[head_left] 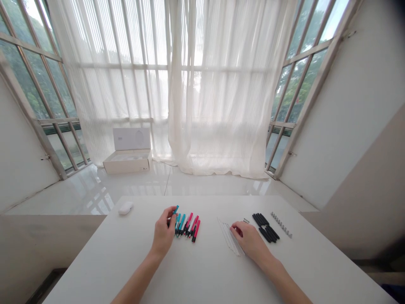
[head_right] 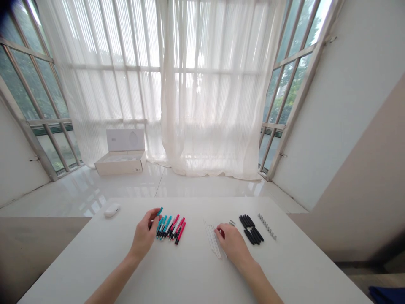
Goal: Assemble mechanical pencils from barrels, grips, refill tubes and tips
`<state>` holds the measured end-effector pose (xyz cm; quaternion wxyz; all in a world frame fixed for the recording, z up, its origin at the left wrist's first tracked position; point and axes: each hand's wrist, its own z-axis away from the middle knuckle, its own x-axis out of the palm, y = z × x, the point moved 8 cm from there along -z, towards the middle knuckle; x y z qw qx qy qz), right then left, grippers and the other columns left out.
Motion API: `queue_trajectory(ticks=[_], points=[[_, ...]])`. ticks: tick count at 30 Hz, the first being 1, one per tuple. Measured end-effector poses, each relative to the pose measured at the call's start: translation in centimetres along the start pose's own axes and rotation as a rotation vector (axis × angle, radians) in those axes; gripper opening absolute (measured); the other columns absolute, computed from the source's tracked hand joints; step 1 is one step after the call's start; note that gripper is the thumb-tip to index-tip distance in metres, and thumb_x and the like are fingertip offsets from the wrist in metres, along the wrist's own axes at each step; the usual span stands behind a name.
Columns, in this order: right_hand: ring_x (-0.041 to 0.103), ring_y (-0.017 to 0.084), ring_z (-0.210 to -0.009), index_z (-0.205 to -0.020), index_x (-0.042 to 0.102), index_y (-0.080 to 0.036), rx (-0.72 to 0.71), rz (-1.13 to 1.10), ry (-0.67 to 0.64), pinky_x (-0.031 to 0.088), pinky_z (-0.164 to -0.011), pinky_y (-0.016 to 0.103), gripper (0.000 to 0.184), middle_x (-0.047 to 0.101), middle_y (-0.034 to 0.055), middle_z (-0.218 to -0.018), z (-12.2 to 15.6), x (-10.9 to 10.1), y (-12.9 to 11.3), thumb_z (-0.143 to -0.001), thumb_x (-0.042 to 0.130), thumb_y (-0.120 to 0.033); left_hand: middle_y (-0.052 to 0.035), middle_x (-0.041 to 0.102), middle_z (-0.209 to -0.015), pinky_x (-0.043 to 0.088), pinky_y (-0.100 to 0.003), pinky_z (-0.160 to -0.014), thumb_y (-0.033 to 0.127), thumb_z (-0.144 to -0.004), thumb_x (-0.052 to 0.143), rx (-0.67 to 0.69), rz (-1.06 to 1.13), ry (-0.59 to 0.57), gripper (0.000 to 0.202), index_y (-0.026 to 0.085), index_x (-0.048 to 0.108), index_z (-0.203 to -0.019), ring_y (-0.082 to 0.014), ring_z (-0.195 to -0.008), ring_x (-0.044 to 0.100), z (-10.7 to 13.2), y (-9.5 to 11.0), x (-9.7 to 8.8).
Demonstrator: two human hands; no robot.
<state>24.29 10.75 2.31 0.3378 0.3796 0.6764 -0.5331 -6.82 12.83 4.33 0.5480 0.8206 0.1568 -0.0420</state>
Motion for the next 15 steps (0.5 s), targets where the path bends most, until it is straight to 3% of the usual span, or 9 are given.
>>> queue_trajectory(ticks=[6, 11, 15], points=[[0.061, 0.021, -0.068, -0.079, 0.063, -0.019, 0.004, 0.006, -0.023, 0.043, -0.067, 0.033, 0.030, 0.067, 0.0072, -0.075, 0.2, 0.0, -0.2, -0.091, 0.039, -0.031, -0.0090, 0.070, -0.103, 0.050, -0.039, -0.094, 0.017, -0.081, 0.044, -0.050, -0.234, 0.000, 0.033, 0.016, 0.063, -0.108, -0.0228, -0.101, 0.066, -1.9, -3.6, -2.4], [0.061, 0.021, -0.070, -0.078, 0.063, -0.020, 0.004, -0.005, -0.037, 0.043, -0.068, 0.032, 0.028, 0.067, 0.0070, -0.076, 0.3, 0.1, -0.5, -0.090, 0.040, -0.030, -0.0117, 0.065, -0.119, 0.042, -0.039, -0.105, 0.005, -0.080, 0.038, -0.013, -0.469, -0.087, 0.041, 0.012, 0.063, -0.112, -0.0225, -0.115, 0.059, -1.7, -4.7, -1.6], [0.060, 0.021, -0.068, -0.077, 0.064, -0.020, 0.004, -0.008, -0.044, 0.043, -0.067, 0.032, 0.028, 0.067, 0.0067, -0.074, 0.4, 0.2, -0.7, -0.089, 0.041, -0.030, -0.0152, 0.057, -0.131, 0.037, -0.037, -0.109, -0.001, -0.072, 0.037, 0.004, -0.595, -0.192, 0.053, 0.009, 0.060, -0.118, -0.0231, -0.124, 0.052, -1.1, -5.5, -0.2]])
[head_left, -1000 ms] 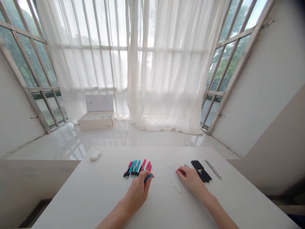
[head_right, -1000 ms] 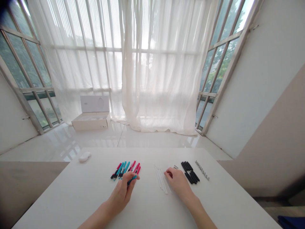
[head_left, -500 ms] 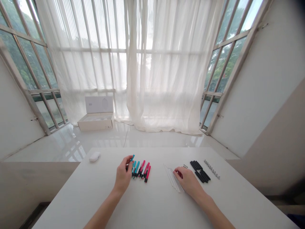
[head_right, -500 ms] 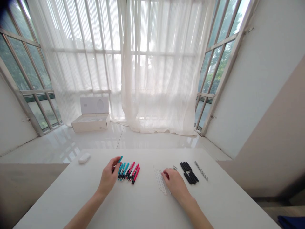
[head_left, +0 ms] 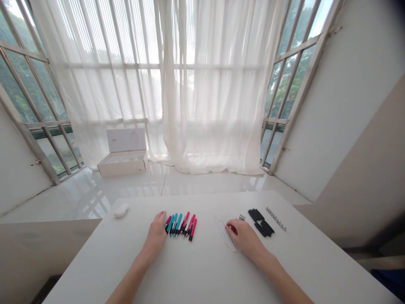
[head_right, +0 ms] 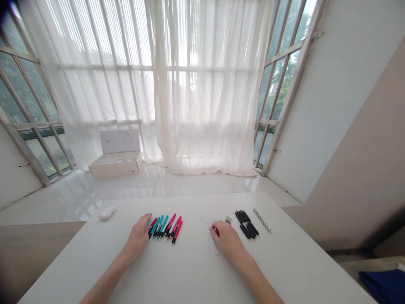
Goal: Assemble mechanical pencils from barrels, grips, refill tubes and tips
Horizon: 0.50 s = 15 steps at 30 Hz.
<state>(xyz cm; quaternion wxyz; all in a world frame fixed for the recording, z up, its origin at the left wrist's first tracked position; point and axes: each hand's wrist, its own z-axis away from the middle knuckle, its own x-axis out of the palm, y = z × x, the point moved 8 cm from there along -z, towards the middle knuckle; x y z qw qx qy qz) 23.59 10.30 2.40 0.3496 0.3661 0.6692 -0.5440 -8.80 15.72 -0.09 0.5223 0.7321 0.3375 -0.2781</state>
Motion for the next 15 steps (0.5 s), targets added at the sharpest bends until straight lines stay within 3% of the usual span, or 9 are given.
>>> queue_trajectory(ticks=[5, 15], points=[[0.061, 0.020, -0.070, -0.078, 0.065, -0.019, -0.011, 0.017, -0.008, 0.042, -0.067, 0.030, 0.027, 0.068, 0.0071, -0.077, 0.1, 0.2, -0.2, -0.089, 0.041, -0.029, -0.0141, 0.054, -0.135, 0.037, -0.038, -0.108, 0.001, -0.065, 0.041, 0.010, -0.031, -0.067, 0.059, 0.013, 0.058, -0.121, -0.0249, -0.130, 0.046, 0.4, 0.1, 1.2], [0.061, 0.019, -0.072, -0.082, 0.067, -0.018, -0.046, 0.025, -0.039, 0.041, -0.069, 0.029, 0.029, 0.068, 0.0079, -0.079, 0.2, 0.1, -1.1, -0.090, 0.041, -0.026, -0.0202, 0.053, -0.133, 0.034, -0.044, -0.110, 0.021, -0.089, 0.034, 0.063, -0.075, -0.102, 0.042, 0.007, 0.055, -0.122, -0.0265, -0.129, 0.045, 1.0, 2.2, 1.3]])
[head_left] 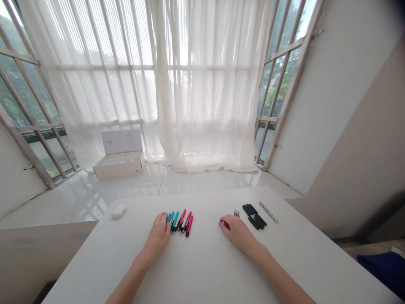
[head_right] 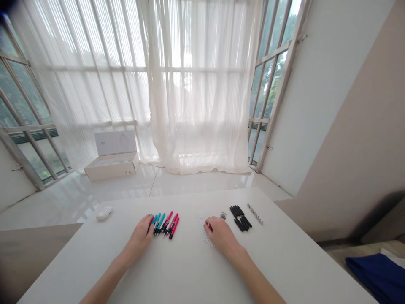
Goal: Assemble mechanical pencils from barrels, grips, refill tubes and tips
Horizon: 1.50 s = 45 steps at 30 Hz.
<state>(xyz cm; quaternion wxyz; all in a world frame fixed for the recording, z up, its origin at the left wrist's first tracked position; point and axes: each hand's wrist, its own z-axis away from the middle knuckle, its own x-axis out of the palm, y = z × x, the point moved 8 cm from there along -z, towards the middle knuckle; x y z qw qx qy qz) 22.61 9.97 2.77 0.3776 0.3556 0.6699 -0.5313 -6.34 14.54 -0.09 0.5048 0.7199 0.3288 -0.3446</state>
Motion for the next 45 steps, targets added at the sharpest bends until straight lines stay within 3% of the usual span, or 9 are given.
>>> queue_trajectory(ticks=[5, 8, 13, 19, 24, 30, 37, 45], points=[[0.061, 0.019, -0.072, -0.084, 0.068, -0.019, -0.031, -0.014, 0.002, 0.041, -0.069, 0.029, 0.027, 0.068, 0.0071, -0.078, 0.1, -0.1, -0.5, -0.089, 0.043, -0.026, -0.0168, 0.056, -0.128, 0.038, -0.044, -0.107, 0.027, -0.091, 0.036, 0.029, -0.026, 0.030, 0.037, 0.012, 0.057, -0.119, -0.0270, -0.126, 0.048, 0.3, 0.3, -0.2], [0.062, 0.019, -0.072, -0.088, 0.069, -0.019, -0.042, -0.028, 0.015, 0.042, -0.069, 0.028, 0.026, 0.070, 0.0067, -0.079, 0.1, 0.0, -0.5, -0.089, 0.044, -0.026, -0.0153, 0.056, -0.126, 0.038, -0.048, -0.106, 0.028, -0.092, 0.039, 0.101, -0.057, 0.114, 0.033, 0.015, 0.058, -0.115, -0.0288, -0.127, 0.046, 0.8, 1.5, -1.2], [0.063, 0.018, -0.068, -0.100, 0.067, -0.018, -0.045, -0.054, 0.065, 0.044, -0.067, 0.028, 0.028, 0.071, 0.0050, -0.076, 0.1, 0.0, -0.2, -0.091, 0.043, -0.031, -0.0110, 0.060, -0.120, 0.042, -0.048, -0.100, 0.029, -0.092, 0.044, 0.365, -0.120, 0.202, 0.024, 0.020, 0.061, -0.107, -0.0294, -0.121, 0.049, 2.5, 6.5, -2.3], [0.064, 0.020, -0.068, -0.095, 0.067, -0.020, 0.000, -0.030, 0.209, 0.043, -0.065, 0.029, 0.038, 0.069, 0.0061, -0.074, -0.3, -2.3, 1.6, -0.095, 0.034, -0.040, -0.0087, 0.065, -0.105, 0.047, -0.046, -0.091, 0.023, -0.091, 0.046, 0.602, -0.141, 0.061, 0.018, 0.021, 0.062, -0.100, -0.0270, -0.103, 0.057, 4.4, 11.8, -0.2], [0.064, 0.020, -0.068, -0.091, 0.067, -0.020, 0.006, -0.007, 0.238, 0.041, -0.063, 0.029, 0.039, 0.070, 0.0062, -0.076, -0.3, -3.2, 2.3, -0.095, 0.034, -0.038, -0.0080, 0.066, -0.097, 0.051, -0.043, -0.086, 0.019, -0.093, 0.042, 0.614, -0.092, 0.015, 0.022, 0.021, 0.060, -0.105, -0.0255, -0.098, 0.059, 5.0, 11.9, 0.4], [0.063, 0.017, -0.073, -0.094, 0.069, -0.024, -0.093, 0.025, 0.072, 0.041, -0.068, 0.027, 0.029, 0.070, 0.0033, -0.090, 0.0, -1.0, 0.5, -0.092, 0.041, -0.027, -0.0084, 0.064, -0.092, 0.053, -0.037, -0.080, 0.015, -0.095, 0.034, 0.657, -0.023, -0.052, 0.029, 0.021, 0.061, -0.103, -0.0238, -0.095, 0.059, 5.2, 11.9, 0.5], [0.062, 0.018, -0.074, -0.089, 0.068, -0.023, -0.069, 0.107, -0.006, 0.040, -0.068, 0.027, 0.025, 0.068, 0.0037, -0.087, 0.0, -0.8, 0.7, -0.092, 0.043, -0.024, -0.0084, 0.061, -0.100, 0.051, -0.033, -0.081, -0.001, -0.076, 0.037, 0.692, 0.015, -0.185, 0.044, 0.021, 0.059, -0.107, -0.0215, -0.094, 0.058, 6.0, 12.5, 0.7], [0.063, 0.018, -0.074, -0.080, 0.065, -0.020, 0.133, 0.220, -0.021, 0.036, -0.061, 0.026, 0.018, 0.069, 0.0056, -0.083, 0.0, -1.2, 2.5, -0.088, 0.052, -0.026, -0.0095, 0.061, -0.102, 0.050, -0.032, -0.079, 0.016, -0.091, 0.047, 0.710, 0.033, -0.155, 0.022, 0.019, 0.058, -0.110, -0.0206, -0.090, 0.059, 6.4, 13.6, 0.6]])
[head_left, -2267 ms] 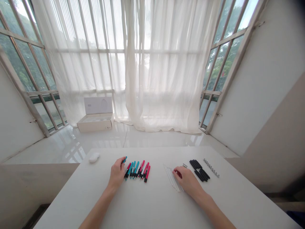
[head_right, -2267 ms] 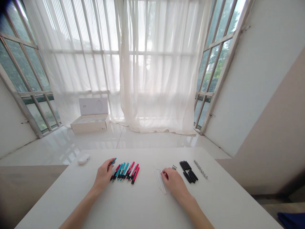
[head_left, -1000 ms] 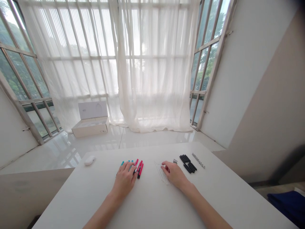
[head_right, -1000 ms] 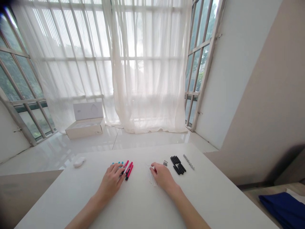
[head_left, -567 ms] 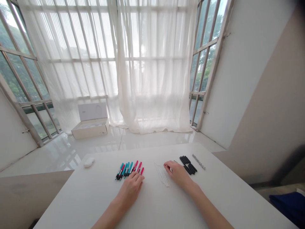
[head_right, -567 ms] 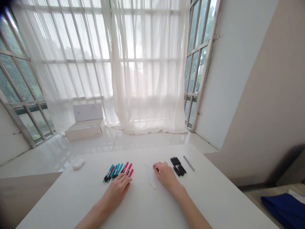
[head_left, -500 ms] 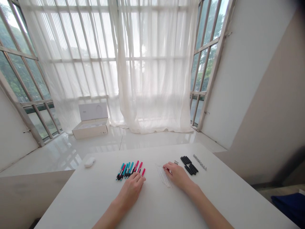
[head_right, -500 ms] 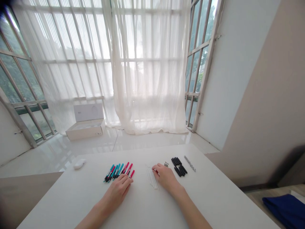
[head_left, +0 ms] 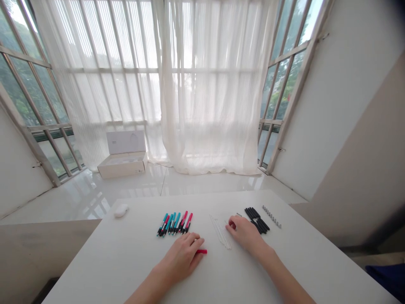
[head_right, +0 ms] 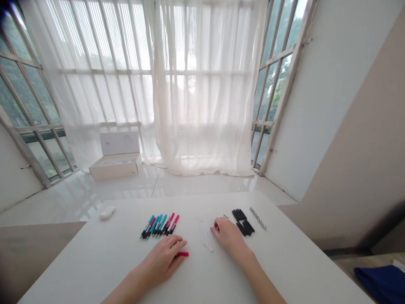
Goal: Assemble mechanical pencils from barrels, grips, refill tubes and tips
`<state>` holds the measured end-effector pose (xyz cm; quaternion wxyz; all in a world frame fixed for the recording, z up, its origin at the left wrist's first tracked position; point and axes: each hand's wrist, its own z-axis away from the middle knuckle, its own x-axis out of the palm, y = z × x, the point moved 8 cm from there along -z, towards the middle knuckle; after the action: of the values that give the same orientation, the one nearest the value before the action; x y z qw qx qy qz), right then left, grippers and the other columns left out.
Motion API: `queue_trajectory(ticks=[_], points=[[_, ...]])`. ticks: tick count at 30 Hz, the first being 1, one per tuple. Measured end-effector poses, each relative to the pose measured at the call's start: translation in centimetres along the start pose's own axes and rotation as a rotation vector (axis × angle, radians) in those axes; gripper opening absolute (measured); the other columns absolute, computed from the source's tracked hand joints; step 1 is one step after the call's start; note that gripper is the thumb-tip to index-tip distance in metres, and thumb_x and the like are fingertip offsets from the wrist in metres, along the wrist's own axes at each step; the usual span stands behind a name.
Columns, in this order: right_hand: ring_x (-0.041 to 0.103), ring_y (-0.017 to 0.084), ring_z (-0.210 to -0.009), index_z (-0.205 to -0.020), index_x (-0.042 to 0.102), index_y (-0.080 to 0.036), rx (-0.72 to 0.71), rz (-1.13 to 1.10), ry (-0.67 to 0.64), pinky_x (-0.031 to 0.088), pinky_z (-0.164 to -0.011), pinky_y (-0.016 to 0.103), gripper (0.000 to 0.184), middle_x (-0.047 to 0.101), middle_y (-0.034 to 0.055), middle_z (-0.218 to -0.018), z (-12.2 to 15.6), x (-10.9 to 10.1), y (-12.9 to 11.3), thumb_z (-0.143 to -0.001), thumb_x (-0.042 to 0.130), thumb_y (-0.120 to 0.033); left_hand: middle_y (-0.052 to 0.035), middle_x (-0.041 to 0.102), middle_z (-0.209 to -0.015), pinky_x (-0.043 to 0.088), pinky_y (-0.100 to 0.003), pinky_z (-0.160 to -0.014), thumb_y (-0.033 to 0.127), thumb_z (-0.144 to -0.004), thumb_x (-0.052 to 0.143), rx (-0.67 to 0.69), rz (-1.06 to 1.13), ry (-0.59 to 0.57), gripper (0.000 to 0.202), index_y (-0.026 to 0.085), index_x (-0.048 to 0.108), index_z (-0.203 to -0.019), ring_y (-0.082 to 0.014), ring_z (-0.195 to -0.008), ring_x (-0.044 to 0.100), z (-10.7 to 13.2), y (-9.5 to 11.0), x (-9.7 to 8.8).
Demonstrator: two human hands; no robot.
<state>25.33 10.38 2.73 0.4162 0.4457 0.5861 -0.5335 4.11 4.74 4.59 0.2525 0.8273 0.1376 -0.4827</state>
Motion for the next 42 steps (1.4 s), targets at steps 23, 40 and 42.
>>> queue_trajectory(ticks=[23, 40, 42], points=[[0.043, 0.010, -0.051, -0.076, 0.053, -0.020, -0.078, -1.101, 0.077, 0.031, -0.049, 0.023, 0.015, 0.058, -0.0016, -0.063, 1.1, -2.0, -3.2, -0.080, 0.056, -0.034, -0.0075, 0.057, -0.090, 0.046, -0.027, -0.066, 0.008, -0.088, 0.036, 0.046, 0.158, 0.237, 0.016, 0.019, 0.042, -0.099, -0.0169, -0.076, 0.057, 0.6, -0.2, -1.7], [0.033, 0.007, -0.047, -0.080, 0.057, -0.019, -0.144, -1.195, -0.033, 0.027, -0.044, 0.021, 0.019, 0.065, 0.0003, -0.065, 2.3, -0.7, -5.8, -0.079, 0.064, -0.036, -0.0072, 0.058, -0.090, 0.045, -0.024, -0.061, 0.010, -0.090, 0.042, 0.037, 0.102, 0.231, 0.011, 0.018, 0.046, -0.095, -0.0145, -0.070, 0.057, 0.3, -0.4, -1.7], [0.032, 0.007, -0.047, -0.080, 0.057, -0.019, -0.152, -1.166, -0.033, 0.026, -0.044, 0.021, 0.018, 0.059, -0.0024, -0.061, 2.4, -0.5, -6.1, -0.080, 0.063, -0.036, -0.0074, 0.058, -0.091, 0.046, -0.024, -0.061, 0.010, -0.090, 0.042, 0.034, 0.104, 0.238, 0.011, 0.018, 0.047, -0.095, -0.0146, -0.070, 0.057, 0.3, -0.4, -1.7]])
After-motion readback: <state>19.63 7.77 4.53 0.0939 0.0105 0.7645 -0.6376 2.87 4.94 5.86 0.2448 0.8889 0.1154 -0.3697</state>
